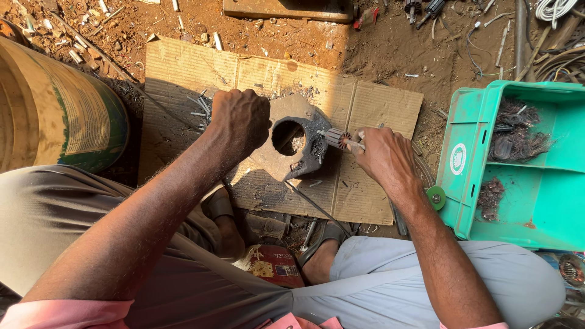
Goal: The person sits on the ground and uses a hammer and chisel to break apart a metal component, then uses an angle grinder to cut and smooth the edges. They separate copper windings from the metal housing and place them into a green crate.
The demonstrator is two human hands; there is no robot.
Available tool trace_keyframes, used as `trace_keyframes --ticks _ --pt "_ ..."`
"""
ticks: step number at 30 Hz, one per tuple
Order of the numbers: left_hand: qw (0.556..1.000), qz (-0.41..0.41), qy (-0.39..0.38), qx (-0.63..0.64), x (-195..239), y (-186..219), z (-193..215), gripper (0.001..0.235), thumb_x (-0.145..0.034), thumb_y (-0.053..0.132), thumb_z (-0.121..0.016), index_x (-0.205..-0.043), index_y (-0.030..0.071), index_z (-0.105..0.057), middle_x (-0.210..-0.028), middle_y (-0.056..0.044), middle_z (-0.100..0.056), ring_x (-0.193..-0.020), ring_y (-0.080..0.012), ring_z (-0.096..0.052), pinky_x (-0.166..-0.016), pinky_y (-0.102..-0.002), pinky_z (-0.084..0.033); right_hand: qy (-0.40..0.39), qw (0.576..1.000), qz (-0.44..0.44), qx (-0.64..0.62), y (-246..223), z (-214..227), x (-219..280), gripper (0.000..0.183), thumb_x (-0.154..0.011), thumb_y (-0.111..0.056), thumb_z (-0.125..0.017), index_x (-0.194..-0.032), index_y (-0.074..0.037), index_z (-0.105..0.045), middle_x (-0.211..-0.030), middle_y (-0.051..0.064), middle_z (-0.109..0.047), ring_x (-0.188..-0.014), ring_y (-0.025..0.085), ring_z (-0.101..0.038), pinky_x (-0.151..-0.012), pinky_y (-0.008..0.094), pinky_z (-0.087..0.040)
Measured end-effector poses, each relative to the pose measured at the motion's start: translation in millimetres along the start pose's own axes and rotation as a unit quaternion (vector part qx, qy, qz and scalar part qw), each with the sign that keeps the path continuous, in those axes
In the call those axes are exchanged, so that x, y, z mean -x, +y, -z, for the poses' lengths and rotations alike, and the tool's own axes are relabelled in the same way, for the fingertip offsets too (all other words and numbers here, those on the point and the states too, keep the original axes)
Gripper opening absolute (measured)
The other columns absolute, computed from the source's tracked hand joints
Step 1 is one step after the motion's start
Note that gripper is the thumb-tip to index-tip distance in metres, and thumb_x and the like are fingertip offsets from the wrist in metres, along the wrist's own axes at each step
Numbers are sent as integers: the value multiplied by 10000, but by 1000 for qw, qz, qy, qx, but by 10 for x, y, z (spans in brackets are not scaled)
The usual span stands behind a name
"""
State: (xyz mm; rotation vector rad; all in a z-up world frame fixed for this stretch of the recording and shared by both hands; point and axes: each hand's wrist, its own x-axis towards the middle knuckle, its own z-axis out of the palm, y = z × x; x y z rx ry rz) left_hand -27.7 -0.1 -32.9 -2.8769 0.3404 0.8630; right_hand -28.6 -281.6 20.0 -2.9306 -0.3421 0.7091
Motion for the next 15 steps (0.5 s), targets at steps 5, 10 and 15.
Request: trace_keyframes --ticks 5,10,15 --pt "1000 1 -1 22 -15 13 -61 520 -1030 533 -553 -723 118 -614 -567 54 -400 -497 -91 -305 -438 -272 -320 14 999 41 27 79 -156 -70 336 -930 -350 -717 -891 -19 -763 -658 189 -689 -612 330 -691 -617 490 -550" --pt "1000 -2 -4 10 19 4 -49 540 -1034 554 -539 -734 114 -622 -592 64 -390 -512 -90 -286 -453 -270 -307 -15 998 53 12 80 -278 -66 303 -1013 -276 -621 -861 -32 -713 -559 64 -593 -455 188 -584 -448 392 -506" --pt "1000 -4 15 1 41 -48 -63 549 -1027 561 -539 -744 100 -631 -607 49 -456 -500 -91 -304 -439 -269 -310 -75 991 113 5 -90 -425 94 321 -1042 -238 -550 -834 -56 -715 -551 28 -557 -413 144 -491 -361 346 -445"
